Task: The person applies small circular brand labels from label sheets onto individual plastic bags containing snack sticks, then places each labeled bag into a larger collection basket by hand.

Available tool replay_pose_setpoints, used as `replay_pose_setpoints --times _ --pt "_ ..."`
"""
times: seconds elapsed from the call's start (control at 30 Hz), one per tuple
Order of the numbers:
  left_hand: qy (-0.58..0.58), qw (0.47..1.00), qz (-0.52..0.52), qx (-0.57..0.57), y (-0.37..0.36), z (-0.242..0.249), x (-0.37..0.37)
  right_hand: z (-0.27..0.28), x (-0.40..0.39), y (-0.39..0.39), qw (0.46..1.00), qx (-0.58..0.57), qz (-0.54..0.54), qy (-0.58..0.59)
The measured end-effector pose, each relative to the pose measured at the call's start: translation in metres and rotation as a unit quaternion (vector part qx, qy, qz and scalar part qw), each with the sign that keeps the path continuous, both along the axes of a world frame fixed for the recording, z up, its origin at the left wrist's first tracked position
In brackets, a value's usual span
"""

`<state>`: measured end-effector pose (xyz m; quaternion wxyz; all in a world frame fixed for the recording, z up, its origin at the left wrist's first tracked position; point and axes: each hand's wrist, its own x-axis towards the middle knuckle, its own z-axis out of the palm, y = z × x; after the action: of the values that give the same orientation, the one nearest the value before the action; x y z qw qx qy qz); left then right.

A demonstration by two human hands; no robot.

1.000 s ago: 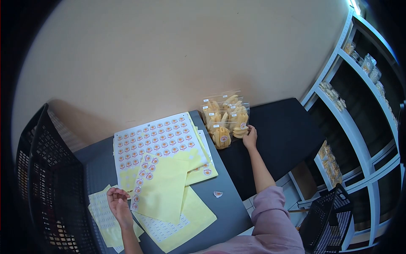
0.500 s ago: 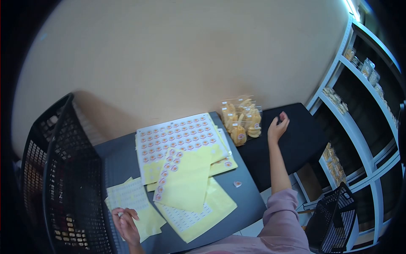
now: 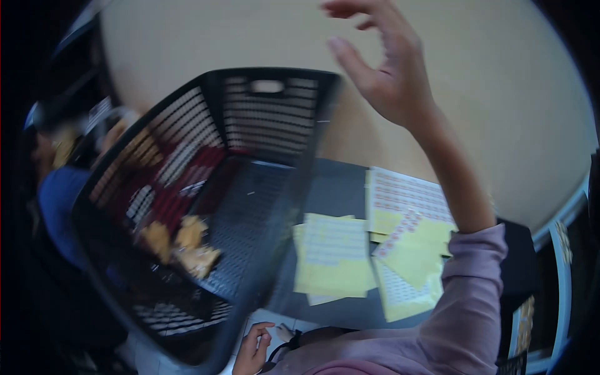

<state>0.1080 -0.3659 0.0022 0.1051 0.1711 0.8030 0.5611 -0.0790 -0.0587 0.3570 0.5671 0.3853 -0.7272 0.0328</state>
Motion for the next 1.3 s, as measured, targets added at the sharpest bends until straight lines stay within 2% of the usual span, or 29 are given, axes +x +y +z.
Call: replay_pose_setpoints --times 0.03,0.07,0.1,0.13,0.2,0.27,0.4,0.47,0.53,0.6,0.63,0.67,0.73,0.77,0.83,0.93,1.0,1.07,1.13,1.2,1.3 --pt "-0.03 0.998 0.058 -0.006 -0.007 0.018 0.006 -0.001 -0.015 -0.036 1.0 -0.002 0.031 -0.001" --pt "-0.06 0.992 0.113 -0.008 -0.011 0.035 0.012 -0.002 -0.027 -0.071 0.994 0.044 0.079 -0.062" --pt "-0.061 0.988 0.14 -0.005 -0.028 0.021 0.022 -0.004 -0.035 -0.105 0.98 0.095 0.125 -0.119" --pt "-0.044 0.984 0.17 -0.034 -0.048 -0.002 0.033 -0.006 -0.039 -0.139 0.977 0.1 0.147 -0.117" --pt "-0.016 0.972 0.229 -0.054 -0.07 -0.005 0.038 -0.008 -0.041 -0.201 0.928 0.28 0.037 -0.242" --pt "-0.025 0.963 0.265 0.041 -0.084 0.011 0.037 -0.02 -0.053 -0.254 0.886 0.381 0.003 -0.263" --pt "-0.014 0.944 0.328 0.021 -0.118 0.004 0.045 -0.077 -0.082 -0.325 0.827 0.477 -0.029 -0.296" --pt "-0.032 0.937 0.348 -0.014 -0.133 0.013 0.047 -0.101 -0.088 -0.341 0.739 0.557 -0.1 -0.365" --pt "-0.05 0.928 0.366 -0.046 -0.14 0.012 0.048 -0.148 -0.106 -0.336 0.742 0.557 -0.075 -0.364" --pt "-0.026 0.909 0.414 -0.031 -0.143 -0.004 0.05 -0.177 -0.108 -0.318 0.787 0.528 -0.002 -0.318" --pt "-0.034 0.907 0.418 -0.021 -0.145 -0.004 0.047 -0.184 -0.107 -0.317 0.814 0.52 0.027 -0.256" --pt "-0.032 0.907 0.419 -0.015 -0.148 -0.007 0.042 -0.187 -0.11 -0.311 0.818 0.52 0.066 -0.238" --pt "-0.031 0.915 0.403 -0.004 -0.152 -0.012 0.036 -0.177 -0.111 -0.311 0.834 0.514 0.077 -0.184" --pt "-0.046 0.918 0.393 -0.003 -0.154 -0.015 0.032 -0.175 -0.116 -0.314 0.834 0.515 0.079 -0.185" --pt "-0.036 0.916 0.399 -0.01 -0.146 -0.013 0.018 -0.171 -0.128 -0.323 0.843 0.457 0.179 -0.221" --pt "-0.052 0.914 0.403 -0.015 -0.133 0.002 0.0 -0.175 -0.133 -0.342 0.832 0.449 0.213 -0.248" --pt "0.029 0.955 0.294 -0.011 -0.116 0.019 -0.013 -0.187 -0.128 -0.354 0.842 0.437 0.182 -0.258" --pt "0.026 0.959 0.282 -0.003 -0.113 0.022 -0.022 -0.2 -0.123 -0.366 0.862 0.411 0.123 -0.271" --pt "0.009 0.968 0.252 0.01 -0.109 0.025 -0.027 -0.21 -0.124 -0.367 0.855 0.428 0.115 -0.27" --pt "-0.01 0.975 0.219 0.023 -0.104 0.027 -0.031 -0.205 -0.121 -0.36 0.82 0.493 0.101 -0.273" --pt "-0.045 0.984 0.164 0.043 -0.091 0.026 -0.031 -0.156 -0.112 -0.336 0.834 0.432 0.1 -0.328"
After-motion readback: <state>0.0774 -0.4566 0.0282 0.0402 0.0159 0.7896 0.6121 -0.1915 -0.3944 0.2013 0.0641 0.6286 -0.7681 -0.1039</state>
